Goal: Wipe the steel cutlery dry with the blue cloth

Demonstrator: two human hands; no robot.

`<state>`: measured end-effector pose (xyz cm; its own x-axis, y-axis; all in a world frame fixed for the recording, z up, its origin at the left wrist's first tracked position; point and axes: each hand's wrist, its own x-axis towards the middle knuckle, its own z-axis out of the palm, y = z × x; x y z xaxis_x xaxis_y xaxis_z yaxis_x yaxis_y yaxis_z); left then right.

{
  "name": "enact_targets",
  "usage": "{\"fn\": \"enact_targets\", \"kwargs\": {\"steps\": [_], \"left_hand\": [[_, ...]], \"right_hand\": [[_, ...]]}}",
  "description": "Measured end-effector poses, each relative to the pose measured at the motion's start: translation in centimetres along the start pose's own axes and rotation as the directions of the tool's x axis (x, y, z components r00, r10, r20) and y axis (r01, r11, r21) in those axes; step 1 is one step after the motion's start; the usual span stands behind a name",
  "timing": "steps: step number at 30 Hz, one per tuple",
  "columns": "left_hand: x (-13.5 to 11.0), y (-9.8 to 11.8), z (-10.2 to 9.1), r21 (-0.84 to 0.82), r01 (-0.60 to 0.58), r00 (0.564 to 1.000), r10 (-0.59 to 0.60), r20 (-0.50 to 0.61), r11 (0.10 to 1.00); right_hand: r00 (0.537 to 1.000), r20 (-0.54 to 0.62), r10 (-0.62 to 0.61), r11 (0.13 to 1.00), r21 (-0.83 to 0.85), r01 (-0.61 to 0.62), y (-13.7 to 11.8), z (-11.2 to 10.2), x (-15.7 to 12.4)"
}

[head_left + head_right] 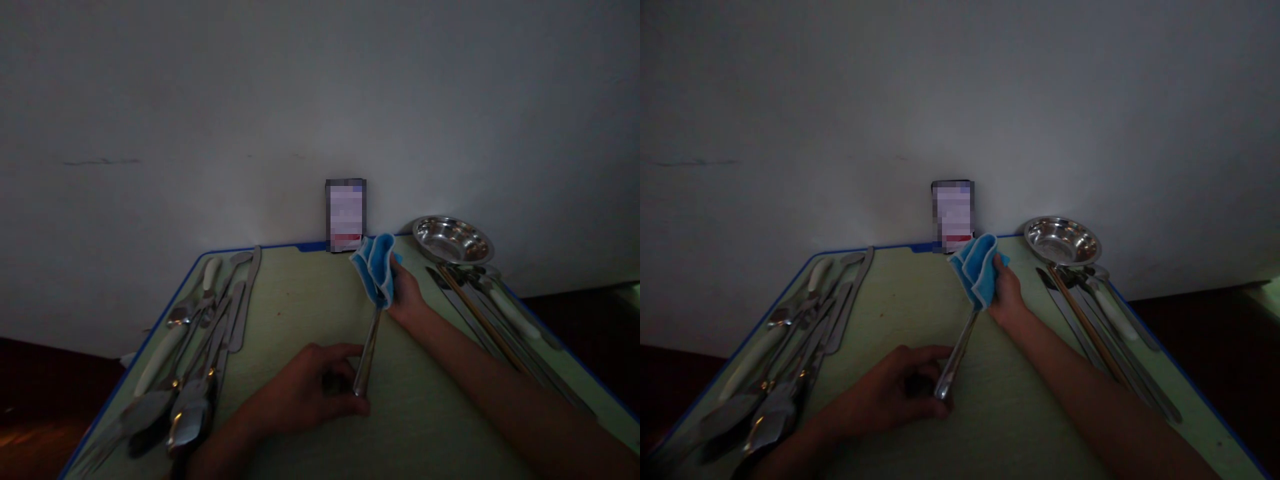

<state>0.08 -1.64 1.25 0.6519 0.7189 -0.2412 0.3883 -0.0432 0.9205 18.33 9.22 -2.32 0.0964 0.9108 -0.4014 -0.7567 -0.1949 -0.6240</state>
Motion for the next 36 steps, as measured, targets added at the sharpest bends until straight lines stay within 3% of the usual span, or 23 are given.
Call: {"fn": "enact_targets", "kwargs": {"steps": [2,5,10,14,18,24,36], "left_hand": [[0.2,-0.2,0.2,-0.018,0.004,1.000,-0.004,-0.021,1.000],[0.6,-0.6,0.4,0.060,-0.052,0.985,0.061,-0.161,0.997],[1.0,-0.8,0.4,0.155,-0.115,0.896,0.169,-0.410,0.981],[1.2,-0.6,0.4,0.151,-0.030,0.851,0.104,-0.514,0.988],[1.2,-0.4,0.5,0.099,0.066,0.840,-0.002,-0.543,0.993],[1.2,-0.6,0.3,0.090,0.091,0.808,-0.021,-0.589,0.992],[1.3,-1.0,0.1,0.017,0.119,0.799,-0.085,-0.595,0.993]], "right_hand": [[1.000,0.026,0.015,1.000,-0.010,-0.015,-0.1,0.1,0.0],[0.998,0.058,0.039,0.999,-0.015,-0.038,-0.3,0.2,-0.2],[0.992,0.108,0.061,0.998,0.006,-0.062,-0.4,0.3,-0.4],[0.987,0.131,0.091,0.996,0.003,-0.092,-0.4,0.4,-0.8],[0.974,0.178,0.143,0.990,-0.029,-0.140,-0.4,0.5,-1.1],[0.960,0.240,0.143,0.980,-0.167,-0.104,0.0,0.4,-1.8],[0.857,0.454,0.242,0.944,-0.313,-0.101,0.2,0.1,-2.7]]}}
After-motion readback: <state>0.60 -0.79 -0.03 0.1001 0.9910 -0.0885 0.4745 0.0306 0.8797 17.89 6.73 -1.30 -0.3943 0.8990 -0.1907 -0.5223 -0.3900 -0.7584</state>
